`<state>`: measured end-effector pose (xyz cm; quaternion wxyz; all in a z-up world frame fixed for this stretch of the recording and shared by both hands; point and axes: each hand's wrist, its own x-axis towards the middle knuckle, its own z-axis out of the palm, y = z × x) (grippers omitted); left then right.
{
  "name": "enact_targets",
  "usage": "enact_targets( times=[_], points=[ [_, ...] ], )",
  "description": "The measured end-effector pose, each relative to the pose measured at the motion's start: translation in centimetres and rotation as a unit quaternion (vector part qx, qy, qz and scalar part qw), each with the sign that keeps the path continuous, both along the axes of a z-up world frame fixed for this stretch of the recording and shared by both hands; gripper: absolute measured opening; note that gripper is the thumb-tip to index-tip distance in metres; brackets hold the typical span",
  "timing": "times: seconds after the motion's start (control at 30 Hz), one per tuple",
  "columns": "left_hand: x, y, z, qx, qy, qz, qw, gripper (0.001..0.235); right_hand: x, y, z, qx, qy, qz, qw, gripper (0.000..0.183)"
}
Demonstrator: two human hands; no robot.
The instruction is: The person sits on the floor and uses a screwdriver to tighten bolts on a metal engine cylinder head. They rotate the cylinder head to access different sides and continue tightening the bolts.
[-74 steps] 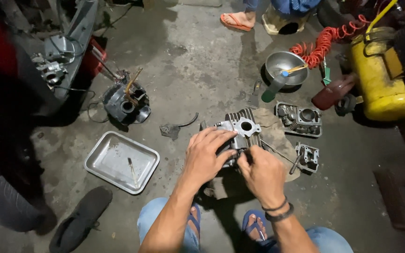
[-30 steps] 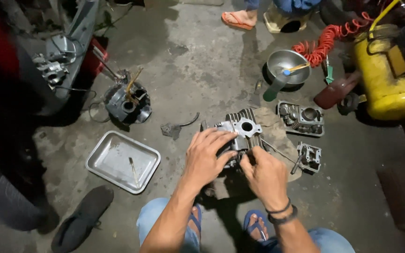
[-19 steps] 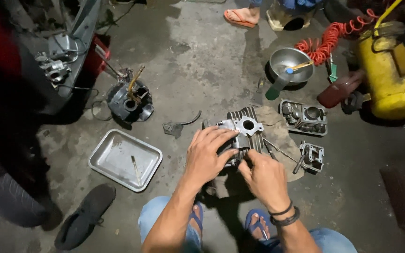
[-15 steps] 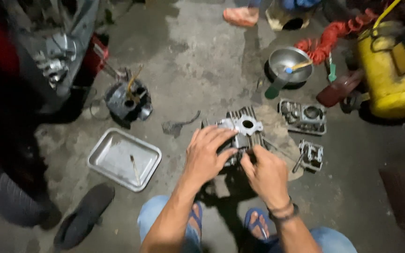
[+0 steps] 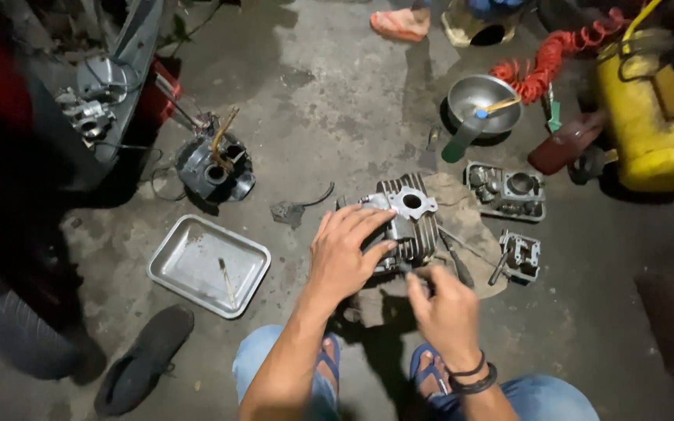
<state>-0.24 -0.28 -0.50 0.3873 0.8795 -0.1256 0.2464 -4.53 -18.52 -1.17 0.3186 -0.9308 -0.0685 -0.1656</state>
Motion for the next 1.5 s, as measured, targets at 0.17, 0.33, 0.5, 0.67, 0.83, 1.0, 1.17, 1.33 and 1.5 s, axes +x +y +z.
enact_targets(
  times=[0.17,0.33,0.5,0.67,0.83,1.0,1.17,1.33,1.5],
  points=[
    [0.2,-0.1,0.0,-0.001,-0.007,0.008,1.000,0.044,0.0,-1.7,-3.9,0.230,0.092,-0.030,0.968,0.011],
    [1.0,-0.4,-0.3,-0.004,0.009,0.018,1.000,0.043,-0.3,-3.4,-6.9,0.354,0.165,-0.026,0.920,0.015],
    [3.1,-1.3,0.1,-0.030,0.031,0.031,0.999,0.042,-0.2,-3.2,-3.8,0.274,0.107,-0.044,0.955,0.013],
    [6.0,-0.2,-0.9,-0.029,0.066,-0.020,0.997,0.042,2.5,-4.1,-0.4,-0.039,-0.075,-0.014,0.996,0.013],
    [5.9,-0.1,-0.9,-0.037,0.066,-0.029,0.997,0.041,6.2,-3.3,1.3,-0.205,-0.169,-0.004,0.964,0.018],
    [6.3,0.5,-1.7,-0.010,0.044,-0.033,0.998,0.044,7.8,-0.7,1.1,-0.279,-0.242,0.017,0.929,0.012],
    [6.5,0.5,-2.1,-0.023,0.043,-0.033,0.998,0.043,7.5,-0.3,0.7,-0.301,-0.243,0.047,0.921,0.013],
    [6.0,0.3,-1.2,-0.020,0.064,-0.019,0.998,0.045,6.8,-0.1,0.9,-0.294,-0.247,0.070,0.921,0.012],
    [5.8,0.1,-0.9,-0.026,0.101,-0.013,0.994,0.047,6.1,-0.3,-0.2,-0.276,-0.238,0.053,0.930,0.009]
  ],
)
